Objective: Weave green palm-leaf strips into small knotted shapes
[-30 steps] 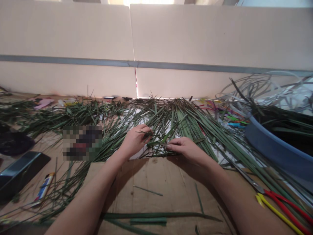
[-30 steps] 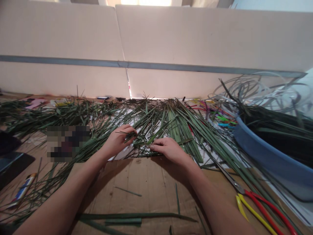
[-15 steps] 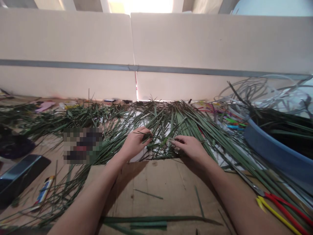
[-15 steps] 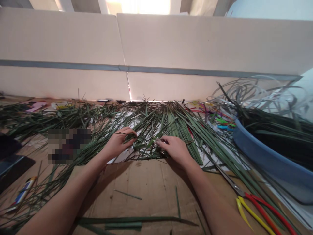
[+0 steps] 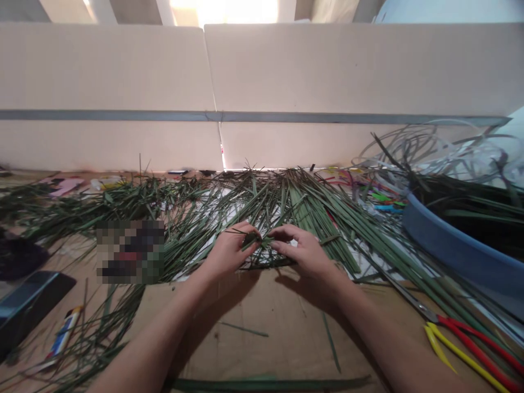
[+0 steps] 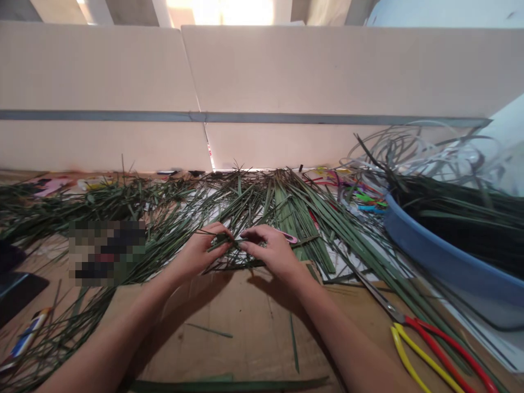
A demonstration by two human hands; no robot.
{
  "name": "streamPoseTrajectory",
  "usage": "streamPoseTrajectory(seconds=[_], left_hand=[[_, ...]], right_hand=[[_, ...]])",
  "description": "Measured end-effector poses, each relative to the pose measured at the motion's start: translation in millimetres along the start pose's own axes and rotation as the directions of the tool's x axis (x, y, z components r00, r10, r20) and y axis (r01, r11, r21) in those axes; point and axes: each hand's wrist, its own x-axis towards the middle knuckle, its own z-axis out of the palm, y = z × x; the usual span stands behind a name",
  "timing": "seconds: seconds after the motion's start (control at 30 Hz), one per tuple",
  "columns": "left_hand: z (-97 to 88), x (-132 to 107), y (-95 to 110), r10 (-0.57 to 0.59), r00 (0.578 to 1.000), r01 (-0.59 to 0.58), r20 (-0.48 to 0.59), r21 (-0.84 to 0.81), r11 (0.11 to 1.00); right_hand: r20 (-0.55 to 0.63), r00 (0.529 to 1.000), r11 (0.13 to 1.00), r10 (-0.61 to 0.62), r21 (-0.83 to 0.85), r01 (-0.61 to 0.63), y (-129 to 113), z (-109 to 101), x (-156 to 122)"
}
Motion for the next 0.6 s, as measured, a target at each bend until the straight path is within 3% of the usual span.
streamPoseTrajectory(seconds=[0.23, 0.43, 0.6], left_hand=[[8.8, 0, 6, -0.123, 0.99, 0.136, 0.063, -0.315, 0.939], [15.7, 0, 5, -0.338, 0.932, 0.343, 0.13, -0.619, 0.706], [12.5, 2, -1, -0.379, 0.923, 0.331, 0.068, -0.642, 0.691]], right_hand=[[-0.022, 0.998, 0.997, -0.056, -0.047, 0.055, -3, 0, -1], [-0.024, 0.996, 0.978, 0.088, 0.194, -0.082, -4, 3, -3], [-0.01, 0.984, 0.929, 0.177, 0.332, -0.163, -1, 4, -2]])
